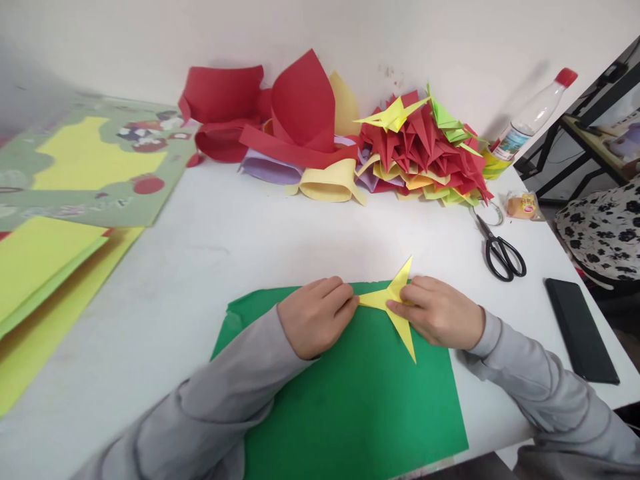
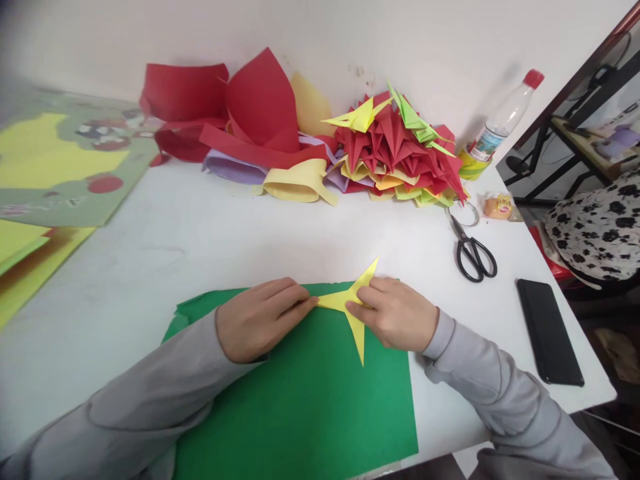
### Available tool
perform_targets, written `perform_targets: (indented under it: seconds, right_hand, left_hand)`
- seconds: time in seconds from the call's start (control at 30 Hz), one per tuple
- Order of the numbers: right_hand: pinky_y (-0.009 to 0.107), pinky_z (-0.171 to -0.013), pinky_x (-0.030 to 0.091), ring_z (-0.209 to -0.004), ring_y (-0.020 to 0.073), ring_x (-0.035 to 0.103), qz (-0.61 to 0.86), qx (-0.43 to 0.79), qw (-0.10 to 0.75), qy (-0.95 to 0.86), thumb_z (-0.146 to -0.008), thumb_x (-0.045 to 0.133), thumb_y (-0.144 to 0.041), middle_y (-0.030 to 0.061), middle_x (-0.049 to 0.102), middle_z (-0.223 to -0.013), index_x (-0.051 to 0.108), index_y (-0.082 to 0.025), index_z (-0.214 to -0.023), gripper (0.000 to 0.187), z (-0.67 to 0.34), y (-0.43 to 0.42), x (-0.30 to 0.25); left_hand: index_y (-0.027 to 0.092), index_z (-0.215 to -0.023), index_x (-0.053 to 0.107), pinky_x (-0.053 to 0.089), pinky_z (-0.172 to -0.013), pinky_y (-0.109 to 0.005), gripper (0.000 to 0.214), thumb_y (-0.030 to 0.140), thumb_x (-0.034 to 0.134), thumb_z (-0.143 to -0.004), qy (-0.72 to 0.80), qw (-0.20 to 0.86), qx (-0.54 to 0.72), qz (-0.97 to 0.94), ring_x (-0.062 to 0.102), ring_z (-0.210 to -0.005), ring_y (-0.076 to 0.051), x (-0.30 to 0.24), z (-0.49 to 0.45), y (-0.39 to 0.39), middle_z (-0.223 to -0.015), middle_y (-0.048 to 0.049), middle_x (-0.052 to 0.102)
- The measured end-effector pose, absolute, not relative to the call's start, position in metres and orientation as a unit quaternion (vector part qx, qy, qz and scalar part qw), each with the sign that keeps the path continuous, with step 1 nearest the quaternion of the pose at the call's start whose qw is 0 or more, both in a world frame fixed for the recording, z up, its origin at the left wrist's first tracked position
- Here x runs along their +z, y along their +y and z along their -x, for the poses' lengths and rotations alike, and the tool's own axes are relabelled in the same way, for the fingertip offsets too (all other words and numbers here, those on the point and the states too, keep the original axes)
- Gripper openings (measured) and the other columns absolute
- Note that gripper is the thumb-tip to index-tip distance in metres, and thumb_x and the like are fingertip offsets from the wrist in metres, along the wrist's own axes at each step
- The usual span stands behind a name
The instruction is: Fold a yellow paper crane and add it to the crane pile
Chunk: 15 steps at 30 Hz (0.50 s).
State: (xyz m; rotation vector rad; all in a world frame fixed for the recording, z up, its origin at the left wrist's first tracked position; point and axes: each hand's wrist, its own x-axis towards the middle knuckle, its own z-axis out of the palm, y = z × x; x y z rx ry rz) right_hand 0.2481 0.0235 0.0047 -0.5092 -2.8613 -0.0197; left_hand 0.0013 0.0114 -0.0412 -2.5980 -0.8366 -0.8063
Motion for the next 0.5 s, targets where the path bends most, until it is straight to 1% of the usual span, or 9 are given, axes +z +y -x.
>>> perform_targets:
  seconds: [0.1,0.23,0.37,0.5]
  right_hand:
    - [0.032,-0.062,0.04,-0.068,0.0181,0.04,0.174,0.028,0.127,-0.976,-0.093,0.039,-0.011,0.0075,0.053,-0.076,0.061,-0.007,-0.11,0.029,-0.249,0.026,0.003]
    - [0.031,-0.063,0.042,-0.071,0.0182,0.043,0.18,0.071,0.147,-0.97,-0.093,0.036,-0.01,0.0078,0.053,-0.077,0.062,-0.009,-0.107,0.029,-0.251,0.029,0.001]
    - [0.031,-0.062,0.04,-0.067,0.0176,0.041,0.19,0.019,0.147,-0.97,-0.093,0.038,-0.011,0.0061,0.051,-0.073,0.064,-0.01,-0.107,0.03,-0.251,0.028,0.001]
    - [0.033,-0.062,0.038,-0.067,0.0183,0.041,0.189,-0.025,0.124,-0.974,-0.092,0.041,-0.012,0.0055,0.051,-0.072,0.064,-0.009,-0.109,0.028,-0.249,0.025,0.005]
  left_hand:
    - [0.015,-0.072,0.062,0.042,-0.059,-0.031,0.037,0.012,0.033,-0.095,-0.292,0.149,-0.263,0.907,0.047,-0.065,-0.017,-0.039,0.0,0.01,-0.069,-0.0044,0.056]
    - [0.016,-0.071,0.059,0.042,-0.057,-0.032,0.037,0.012,0.031,-0.095,-0.298,0.119,-0.27,0.908,0.046,-0.061,-0.016,-0.04,-0.001,0.007,-0.065,-0.0036,0.054]
    - [0.017,-0.069,0.058,0.042,-0.056,-0.032,0.034,0.012,0.035,-0.094,-0.322,0.097,-0.265,0.904,0.044,-0.058,-0.016,-0.038,-0.004,0.004,-0.063,-0.0028,0.053]
    - [0.018,-0.065,0.056,0.04,-0.052,-0.033,0.032,0.007,0.04,-0.09,-0.311,0.122,-0.249,0.909,0.043,-0.058,-0.016,-0.024,-0.007,0.001,-0.061,-0.0017,0.052]
